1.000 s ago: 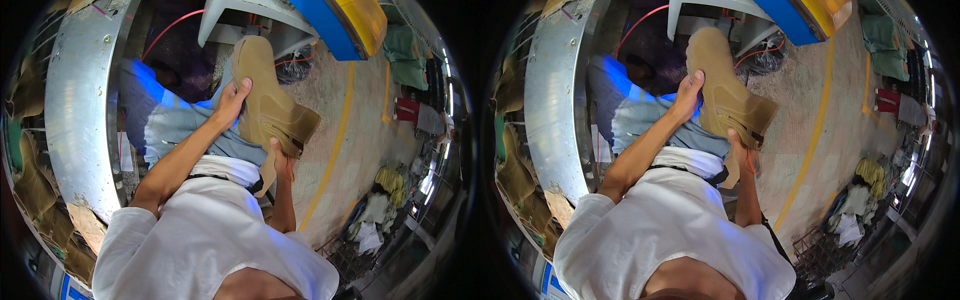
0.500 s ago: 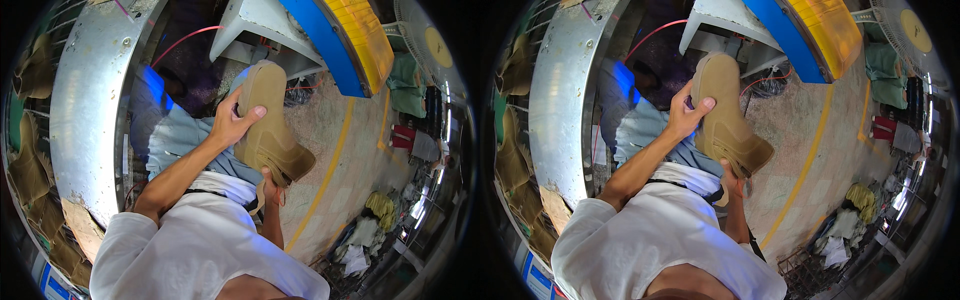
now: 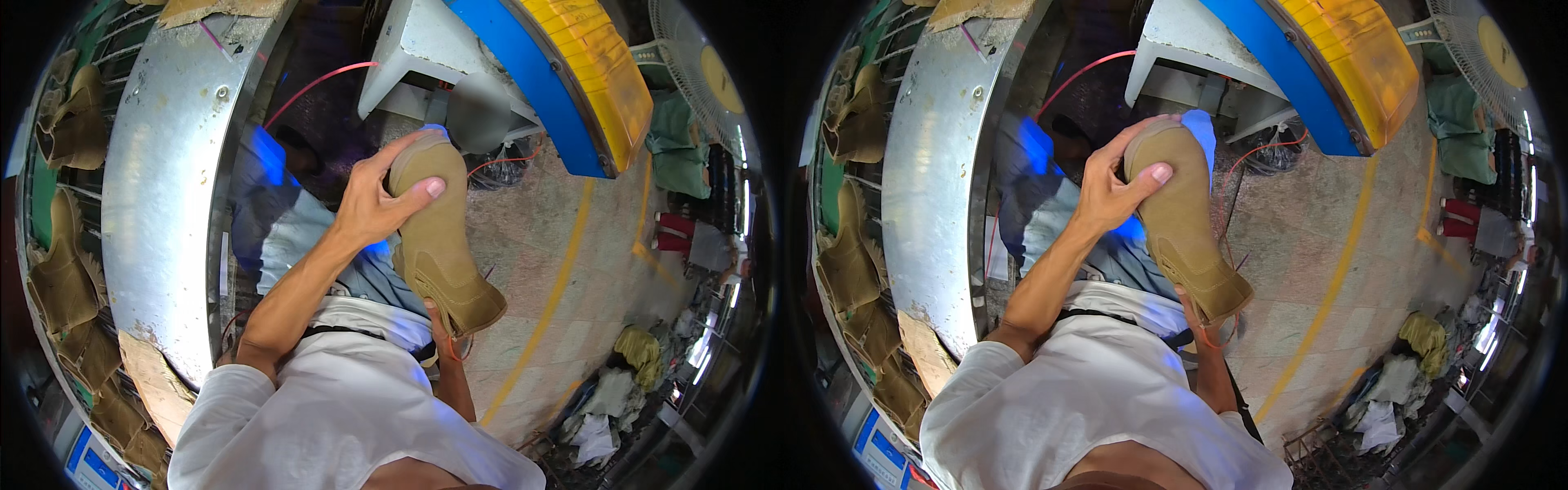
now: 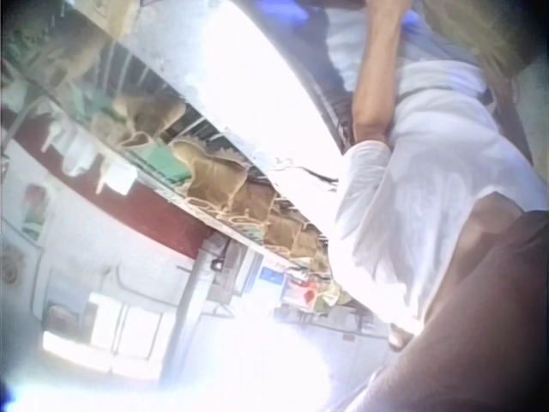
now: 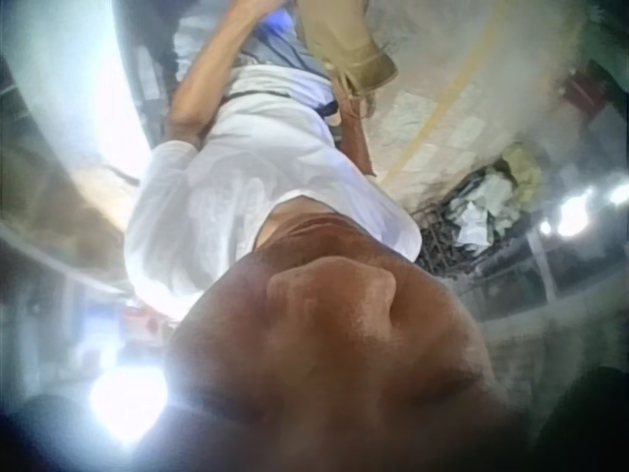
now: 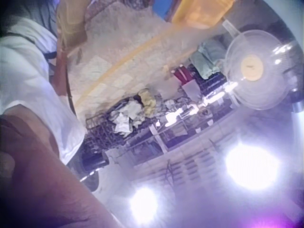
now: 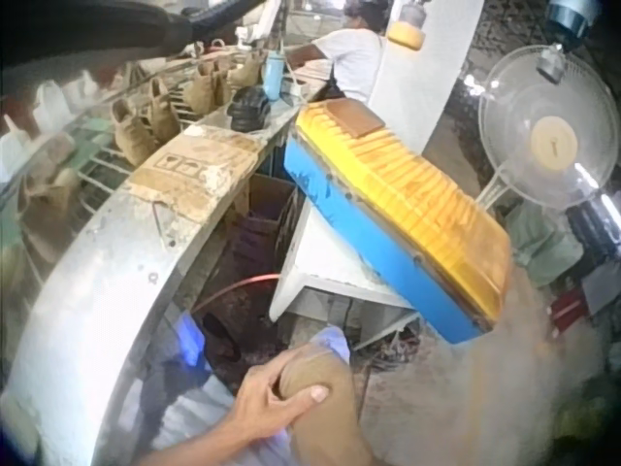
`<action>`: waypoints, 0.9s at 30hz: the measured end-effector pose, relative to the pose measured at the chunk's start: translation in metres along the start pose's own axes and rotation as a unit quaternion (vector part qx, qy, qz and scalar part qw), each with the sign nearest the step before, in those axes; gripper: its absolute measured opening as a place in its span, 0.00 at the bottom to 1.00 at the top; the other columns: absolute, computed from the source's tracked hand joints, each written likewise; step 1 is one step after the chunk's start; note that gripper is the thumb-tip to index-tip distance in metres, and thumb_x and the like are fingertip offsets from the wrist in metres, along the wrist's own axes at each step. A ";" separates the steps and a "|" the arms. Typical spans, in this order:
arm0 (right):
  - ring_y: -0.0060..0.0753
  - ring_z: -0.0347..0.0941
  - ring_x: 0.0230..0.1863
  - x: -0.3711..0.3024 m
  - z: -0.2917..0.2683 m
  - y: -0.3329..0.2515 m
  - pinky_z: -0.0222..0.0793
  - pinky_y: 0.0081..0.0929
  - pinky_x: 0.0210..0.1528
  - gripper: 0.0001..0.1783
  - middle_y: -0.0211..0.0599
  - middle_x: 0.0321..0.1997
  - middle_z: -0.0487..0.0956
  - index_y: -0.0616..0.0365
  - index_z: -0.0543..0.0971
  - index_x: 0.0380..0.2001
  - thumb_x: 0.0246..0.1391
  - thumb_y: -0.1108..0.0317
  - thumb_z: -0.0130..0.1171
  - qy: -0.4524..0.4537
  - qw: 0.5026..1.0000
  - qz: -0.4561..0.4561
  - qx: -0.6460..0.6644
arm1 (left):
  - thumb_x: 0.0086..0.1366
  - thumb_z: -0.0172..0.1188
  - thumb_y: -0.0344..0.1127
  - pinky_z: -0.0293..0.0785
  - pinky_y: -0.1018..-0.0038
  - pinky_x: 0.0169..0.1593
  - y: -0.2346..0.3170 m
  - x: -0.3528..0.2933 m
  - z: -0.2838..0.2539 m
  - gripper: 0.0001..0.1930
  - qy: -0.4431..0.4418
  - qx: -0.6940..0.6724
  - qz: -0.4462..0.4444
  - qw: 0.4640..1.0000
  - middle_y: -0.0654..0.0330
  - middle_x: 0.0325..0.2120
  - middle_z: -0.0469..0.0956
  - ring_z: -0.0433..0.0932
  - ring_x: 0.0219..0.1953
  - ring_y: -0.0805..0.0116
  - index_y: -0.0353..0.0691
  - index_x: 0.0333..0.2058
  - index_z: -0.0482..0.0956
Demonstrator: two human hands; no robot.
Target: The person picks up a boot from a conveyor belt, applies a liquid substance along the sole edge using a pen-like tool, and then places the boot into a mechanical press.
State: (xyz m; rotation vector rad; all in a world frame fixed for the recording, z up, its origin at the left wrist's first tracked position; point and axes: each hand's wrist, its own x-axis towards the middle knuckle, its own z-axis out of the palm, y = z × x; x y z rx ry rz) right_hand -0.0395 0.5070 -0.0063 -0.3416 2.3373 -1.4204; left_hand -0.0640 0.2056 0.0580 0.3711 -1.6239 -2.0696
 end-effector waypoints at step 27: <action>0.33 0.79 0.52 0.256 -0.079 -0.304 0.74 0.31 0.56 0.32 0.44 0.51 0.82 0.66 0.76 0.54 0.47 0.62 0.75 0.076 0.935 -0.339 -0.069 | 0.76 0.46 0.56 0.72 0.77 0.50 0.193 0.306 -0.044 0.26 -0.011 0.197 0.237 0.951 0.62 0.39 0.80 0.76 0.42 0.74 0.39 0.51 0.81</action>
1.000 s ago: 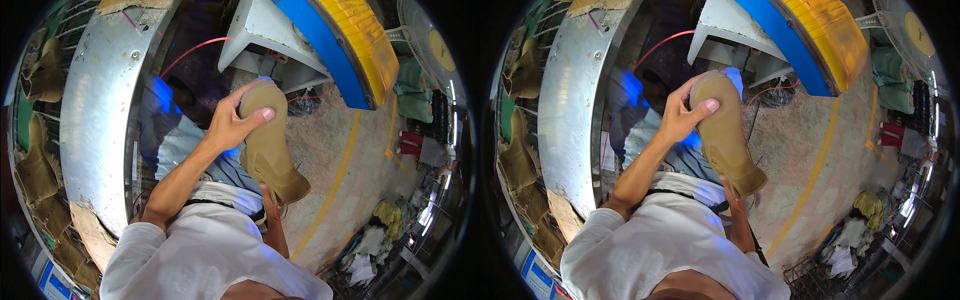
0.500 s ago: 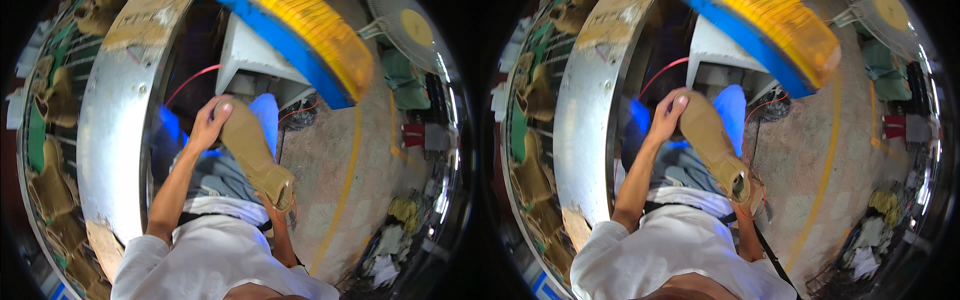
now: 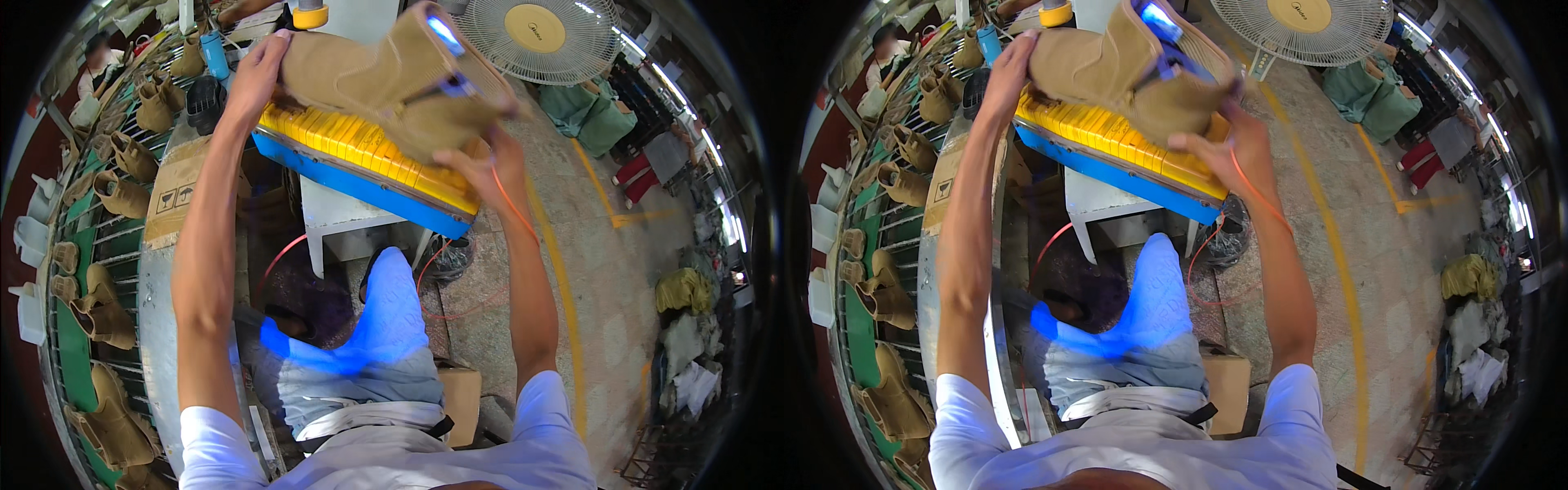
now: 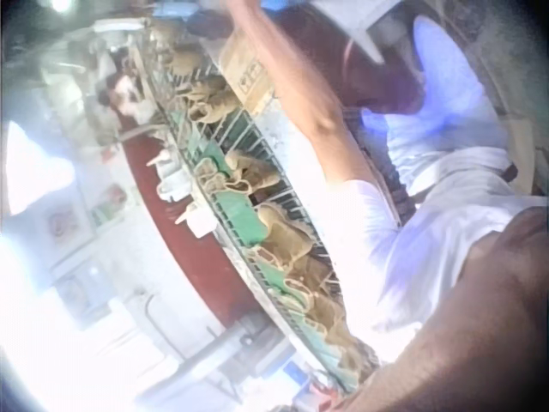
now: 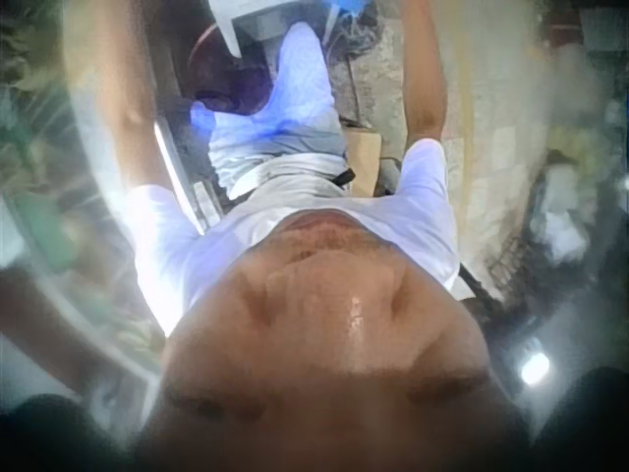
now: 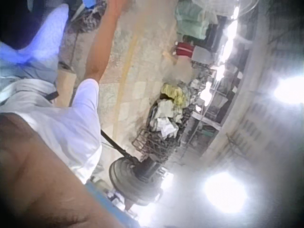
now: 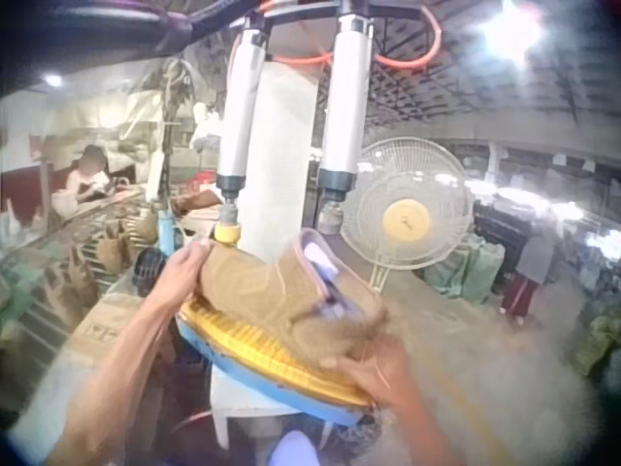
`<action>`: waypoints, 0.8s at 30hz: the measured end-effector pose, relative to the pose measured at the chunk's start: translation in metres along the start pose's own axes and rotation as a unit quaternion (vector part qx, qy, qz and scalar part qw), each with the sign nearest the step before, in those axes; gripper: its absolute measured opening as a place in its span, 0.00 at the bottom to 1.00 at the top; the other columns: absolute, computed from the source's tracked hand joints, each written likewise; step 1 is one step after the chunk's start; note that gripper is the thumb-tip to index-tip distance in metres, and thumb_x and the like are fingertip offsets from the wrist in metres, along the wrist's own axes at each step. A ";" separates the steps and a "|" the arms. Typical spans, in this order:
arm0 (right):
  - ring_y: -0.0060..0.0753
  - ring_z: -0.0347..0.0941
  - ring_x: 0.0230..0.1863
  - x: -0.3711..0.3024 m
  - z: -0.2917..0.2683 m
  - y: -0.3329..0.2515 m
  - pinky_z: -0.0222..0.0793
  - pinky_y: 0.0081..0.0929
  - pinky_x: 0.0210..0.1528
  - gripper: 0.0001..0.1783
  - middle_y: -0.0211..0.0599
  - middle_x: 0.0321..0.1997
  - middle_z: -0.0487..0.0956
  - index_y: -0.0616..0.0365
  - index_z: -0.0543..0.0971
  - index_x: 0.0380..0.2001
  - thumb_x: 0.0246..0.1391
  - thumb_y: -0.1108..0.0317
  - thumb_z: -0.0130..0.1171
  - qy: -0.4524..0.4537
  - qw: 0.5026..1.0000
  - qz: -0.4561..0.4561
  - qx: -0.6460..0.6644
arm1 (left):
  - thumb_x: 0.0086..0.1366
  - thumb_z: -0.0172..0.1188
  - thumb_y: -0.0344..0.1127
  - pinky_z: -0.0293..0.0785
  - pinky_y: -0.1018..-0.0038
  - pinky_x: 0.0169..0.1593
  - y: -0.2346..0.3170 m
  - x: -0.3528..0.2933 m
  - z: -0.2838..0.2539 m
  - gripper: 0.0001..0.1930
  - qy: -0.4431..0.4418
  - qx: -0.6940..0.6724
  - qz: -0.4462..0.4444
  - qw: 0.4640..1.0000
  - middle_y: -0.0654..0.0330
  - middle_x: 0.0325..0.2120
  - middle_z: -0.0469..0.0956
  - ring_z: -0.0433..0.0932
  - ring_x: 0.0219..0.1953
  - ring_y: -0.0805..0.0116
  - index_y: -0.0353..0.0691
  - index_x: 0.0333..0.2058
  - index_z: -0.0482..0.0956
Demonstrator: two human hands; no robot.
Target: The person picks up a boot from a conveyor belt, applies a liquid substance along the sole edge using a pen-like tool, and then places the boot into a mechanical press.
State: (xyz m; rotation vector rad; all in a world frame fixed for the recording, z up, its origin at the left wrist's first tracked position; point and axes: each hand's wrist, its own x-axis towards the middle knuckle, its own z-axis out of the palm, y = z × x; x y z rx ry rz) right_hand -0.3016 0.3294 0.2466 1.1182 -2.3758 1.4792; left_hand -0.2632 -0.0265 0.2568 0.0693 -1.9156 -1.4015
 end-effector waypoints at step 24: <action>0.37 0.78 0.53 0.015 0.035 0.046 0.70 0.33 0.59 0.36 0.49 0.52 0.83 0.67 0.76 0.56 0.52 0.51 0.71 -0.005 0.995 -0.006 0.102 | 0.77 0.48 0.52 0.84 0.77 0.43 -0.027 0.020 -0.022 0.26 -0.147 0.079 -0.169 0.971 0.56 0.45 0.82 0.84 0.41 0.71 0.34 0.57 0.76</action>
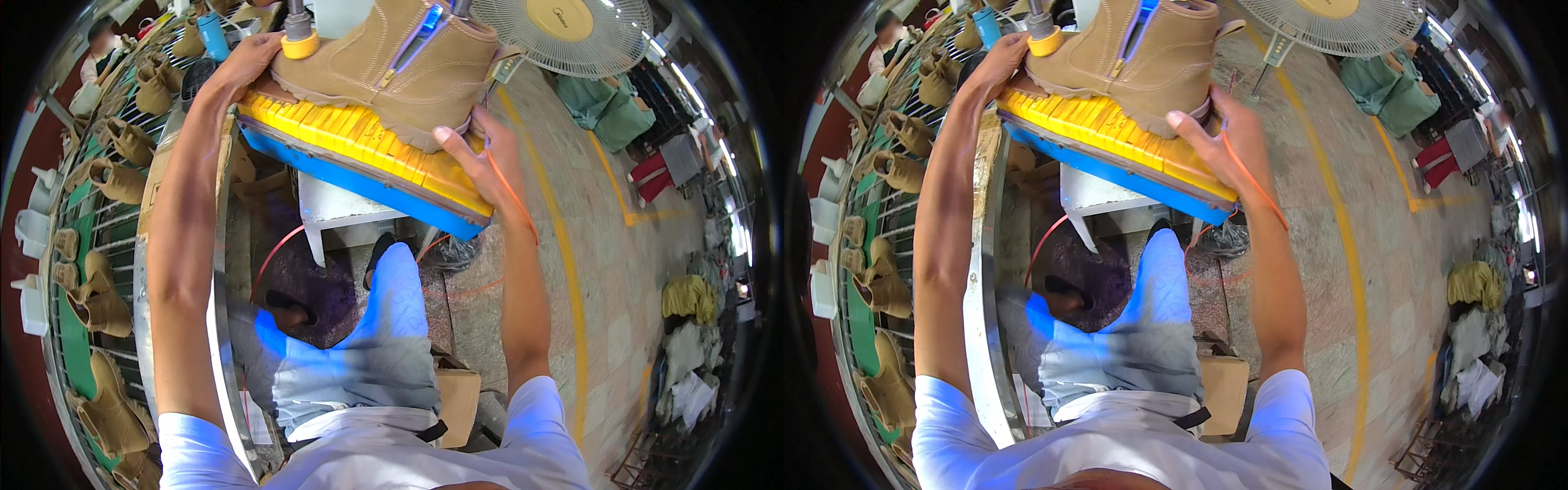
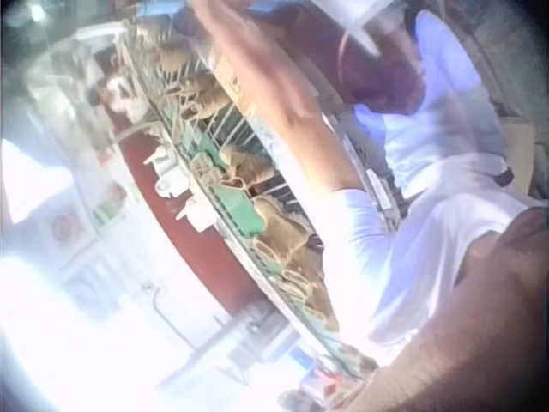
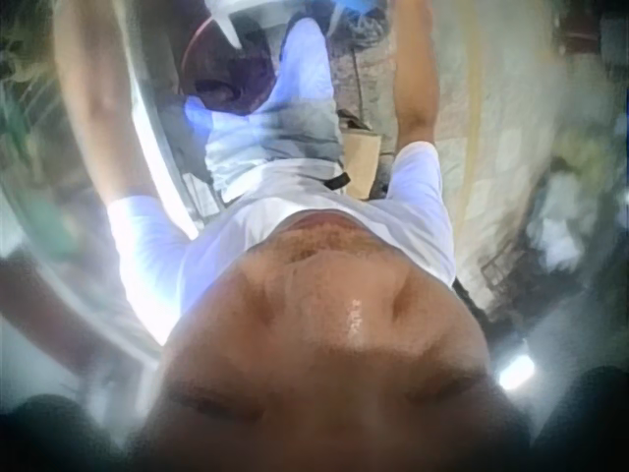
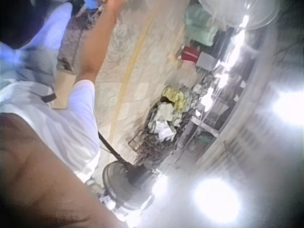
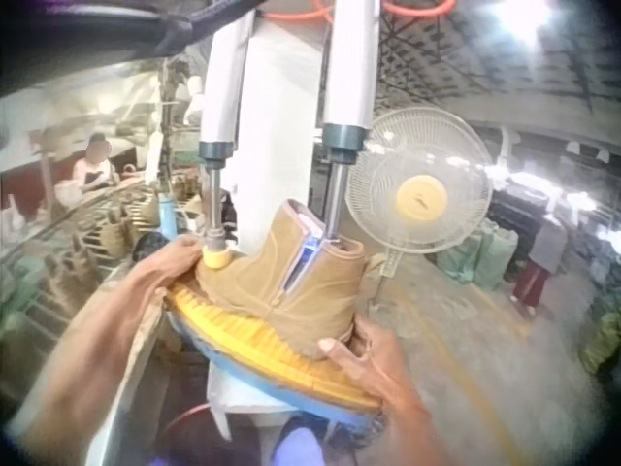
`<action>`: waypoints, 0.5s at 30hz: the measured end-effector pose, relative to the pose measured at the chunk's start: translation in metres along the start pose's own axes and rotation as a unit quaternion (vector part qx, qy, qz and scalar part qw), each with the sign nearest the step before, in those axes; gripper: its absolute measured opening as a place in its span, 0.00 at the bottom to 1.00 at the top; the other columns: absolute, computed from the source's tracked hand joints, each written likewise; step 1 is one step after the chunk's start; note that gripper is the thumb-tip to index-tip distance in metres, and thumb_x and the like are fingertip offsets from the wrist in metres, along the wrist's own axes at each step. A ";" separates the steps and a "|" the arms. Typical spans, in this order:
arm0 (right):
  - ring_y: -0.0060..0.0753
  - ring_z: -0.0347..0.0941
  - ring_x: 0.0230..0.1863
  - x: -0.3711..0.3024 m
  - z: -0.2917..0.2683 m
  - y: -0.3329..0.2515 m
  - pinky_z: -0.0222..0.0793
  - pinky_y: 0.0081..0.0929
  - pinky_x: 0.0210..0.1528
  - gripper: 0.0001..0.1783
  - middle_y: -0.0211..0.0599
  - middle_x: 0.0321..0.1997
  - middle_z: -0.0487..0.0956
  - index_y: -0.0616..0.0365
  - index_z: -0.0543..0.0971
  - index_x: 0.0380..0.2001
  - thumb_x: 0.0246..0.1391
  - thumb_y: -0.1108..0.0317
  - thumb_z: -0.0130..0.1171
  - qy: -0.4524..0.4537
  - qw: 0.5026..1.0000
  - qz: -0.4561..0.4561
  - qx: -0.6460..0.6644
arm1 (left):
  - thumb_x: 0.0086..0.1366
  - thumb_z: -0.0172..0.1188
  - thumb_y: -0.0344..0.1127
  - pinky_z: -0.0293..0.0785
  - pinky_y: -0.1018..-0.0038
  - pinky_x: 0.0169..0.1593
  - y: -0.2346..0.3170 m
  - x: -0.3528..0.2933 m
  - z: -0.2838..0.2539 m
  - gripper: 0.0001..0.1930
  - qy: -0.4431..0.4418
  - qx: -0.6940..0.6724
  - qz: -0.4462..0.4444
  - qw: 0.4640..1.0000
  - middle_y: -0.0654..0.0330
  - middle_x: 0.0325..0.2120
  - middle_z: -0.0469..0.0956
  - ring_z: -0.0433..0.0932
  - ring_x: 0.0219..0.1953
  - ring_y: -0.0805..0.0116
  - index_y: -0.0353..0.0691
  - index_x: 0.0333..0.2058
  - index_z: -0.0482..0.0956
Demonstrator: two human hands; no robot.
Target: The person picks up a boot from a conveyor belt, applies a liquid substance along the sole edge using a pen-like tool, and then places the boot into a mechanical press.
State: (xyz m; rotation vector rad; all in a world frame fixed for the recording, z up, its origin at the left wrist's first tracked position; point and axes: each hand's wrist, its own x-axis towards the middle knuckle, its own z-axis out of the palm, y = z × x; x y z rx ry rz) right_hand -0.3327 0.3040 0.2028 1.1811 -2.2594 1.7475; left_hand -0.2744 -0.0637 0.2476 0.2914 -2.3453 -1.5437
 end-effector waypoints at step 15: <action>0.23 0.67 0.40 -0.105 -0.050 -0.043 0.63 0.21 0.45 0.23 0.34 0.34 0.75 0.67 0.76 0.58 0.63 0.68 0.46 0.166 0.977 -0.125 -0.049 | 0.66 0.62 0.39 0.73 0.60 0.45 0.015 -0.231 0.121 0.19 0.361 0.193 0.246 0.878 0.46 0.44 0.76 0.75 0.42 0.49 0.31 0.49 0.76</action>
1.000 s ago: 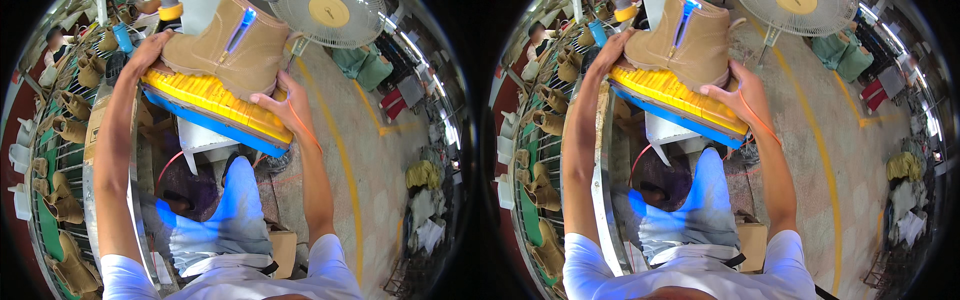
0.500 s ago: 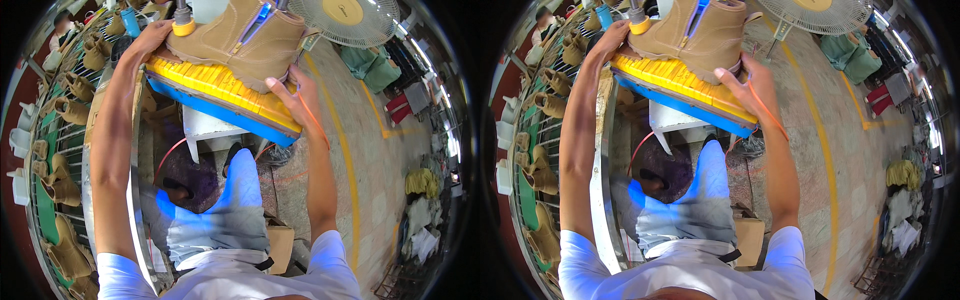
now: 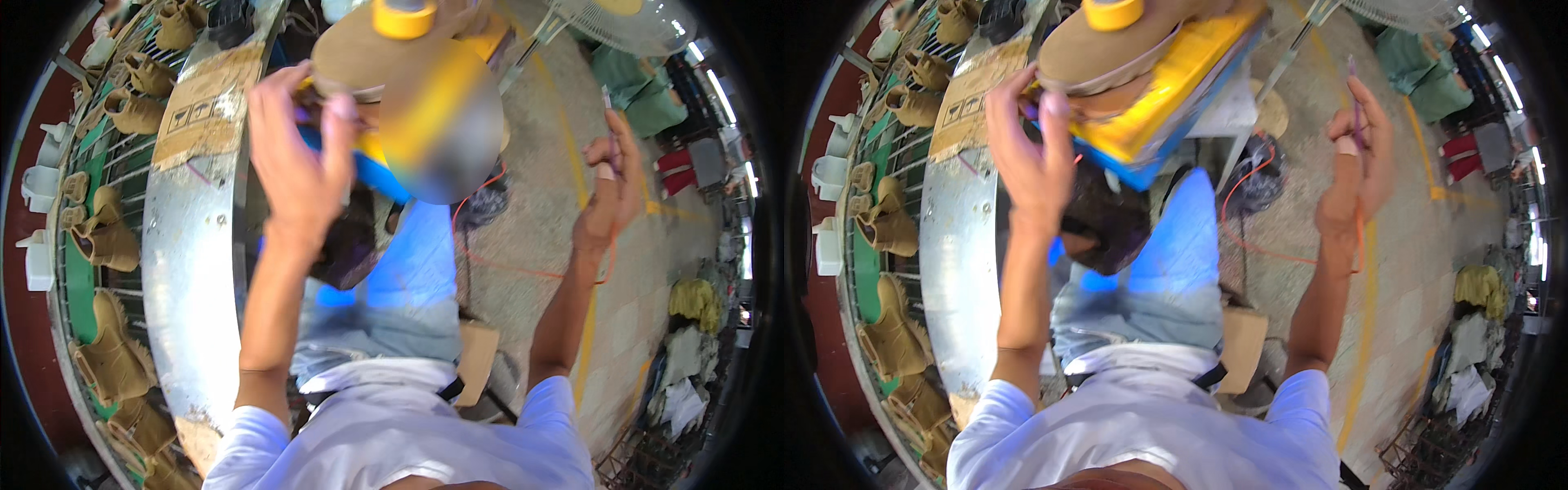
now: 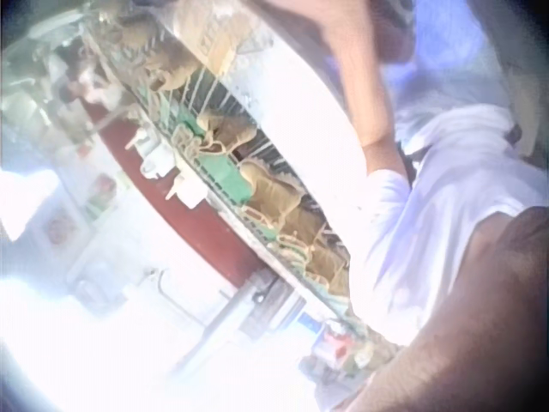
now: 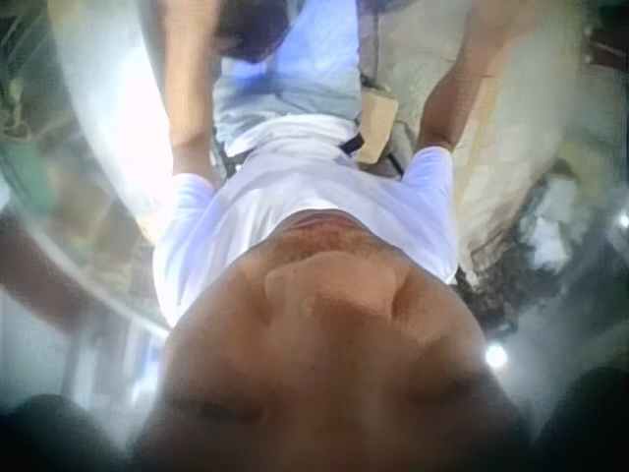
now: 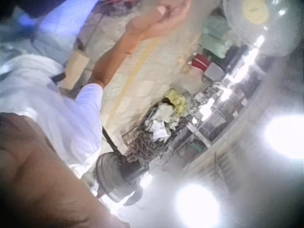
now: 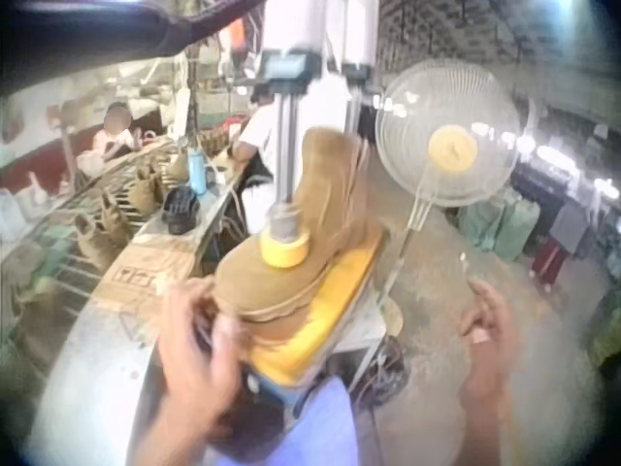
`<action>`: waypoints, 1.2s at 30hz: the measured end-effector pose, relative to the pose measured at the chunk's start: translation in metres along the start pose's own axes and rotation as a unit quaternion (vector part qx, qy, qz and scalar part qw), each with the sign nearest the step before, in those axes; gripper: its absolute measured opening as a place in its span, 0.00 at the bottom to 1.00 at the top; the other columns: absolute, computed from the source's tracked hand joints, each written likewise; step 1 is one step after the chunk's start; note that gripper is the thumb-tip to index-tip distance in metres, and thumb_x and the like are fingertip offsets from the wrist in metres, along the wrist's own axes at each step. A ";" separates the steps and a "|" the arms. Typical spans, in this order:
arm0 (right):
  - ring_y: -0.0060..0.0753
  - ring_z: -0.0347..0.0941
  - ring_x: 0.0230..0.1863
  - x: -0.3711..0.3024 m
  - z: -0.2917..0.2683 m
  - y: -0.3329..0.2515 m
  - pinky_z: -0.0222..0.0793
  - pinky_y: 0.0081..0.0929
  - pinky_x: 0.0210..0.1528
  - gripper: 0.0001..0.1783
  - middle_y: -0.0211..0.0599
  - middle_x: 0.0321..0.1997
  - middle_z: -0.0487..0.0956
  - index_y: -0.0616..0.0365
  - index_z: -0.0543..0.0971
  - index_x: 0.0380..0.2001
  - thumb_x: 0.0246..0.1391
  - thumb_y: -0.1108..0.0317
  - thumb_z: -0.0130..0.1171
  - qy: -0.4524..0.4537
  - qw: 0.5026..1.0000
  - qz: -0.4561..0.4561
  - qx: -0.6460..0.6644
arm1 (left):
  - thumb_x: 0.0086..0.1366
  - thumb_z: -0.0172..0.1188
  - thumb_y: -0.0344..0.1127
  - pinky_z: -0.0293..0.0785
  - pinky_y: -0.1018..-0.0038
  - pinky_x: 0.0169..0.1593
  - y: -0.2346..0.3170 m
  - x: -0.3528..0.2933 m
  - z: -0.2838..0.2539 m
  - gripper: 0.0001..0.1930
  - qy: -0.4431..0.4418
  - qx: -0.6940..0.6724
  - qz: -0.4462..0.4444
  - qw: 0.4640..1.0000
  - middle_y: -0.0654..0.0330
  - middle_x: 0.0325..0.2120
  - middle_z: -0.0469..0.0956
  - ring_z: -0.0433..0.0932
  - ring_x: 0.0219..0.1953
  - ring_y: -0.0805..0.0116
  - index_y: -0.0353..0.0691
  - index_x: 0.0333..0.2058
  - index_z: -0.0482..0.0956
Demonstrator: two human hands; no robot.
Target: The person picks up a boot from a conveyor belt, applies a liquid substance along the sole edge using a pen-like tool, and then places the boot into a mechanical press.
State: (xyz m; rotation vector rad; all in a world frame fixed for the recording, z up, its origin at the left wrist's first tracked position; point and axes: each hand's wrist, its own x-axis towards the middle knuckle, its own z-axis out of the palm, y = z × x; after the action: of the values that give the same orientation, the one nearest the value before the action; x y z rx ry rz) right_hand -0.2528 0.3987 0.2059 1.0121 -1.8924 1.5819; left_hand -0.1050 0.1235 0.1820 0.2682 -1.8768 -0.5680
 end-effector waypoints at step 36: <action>0.21 0.77 0.23 0.011 0.003 -0.076 0.71 0.16 0.25 0.21 0.38 0.25 0.83 0.70 0.84 0.36 0.66 0.63 0.47 -0.154 0.947 -0.215 -0.181 | 0.60 0.56 0.36 0.62 0.69 0.65 0.109 -0.096 0.092 0.17 -0.144 0.013 0.218 0.965 0.59 0.56 0.77 0.68 0.61 0.63 0.39 0.46 0.82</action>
State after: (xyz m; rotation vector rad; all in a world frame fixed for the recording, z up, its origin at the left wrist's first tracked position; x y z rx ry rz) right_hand -0.2003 0.3886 0.2612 1.4387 -1.8904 0.8287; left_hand -0.1448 0.2833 0.1333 -0.2230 -2.1390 -0.2892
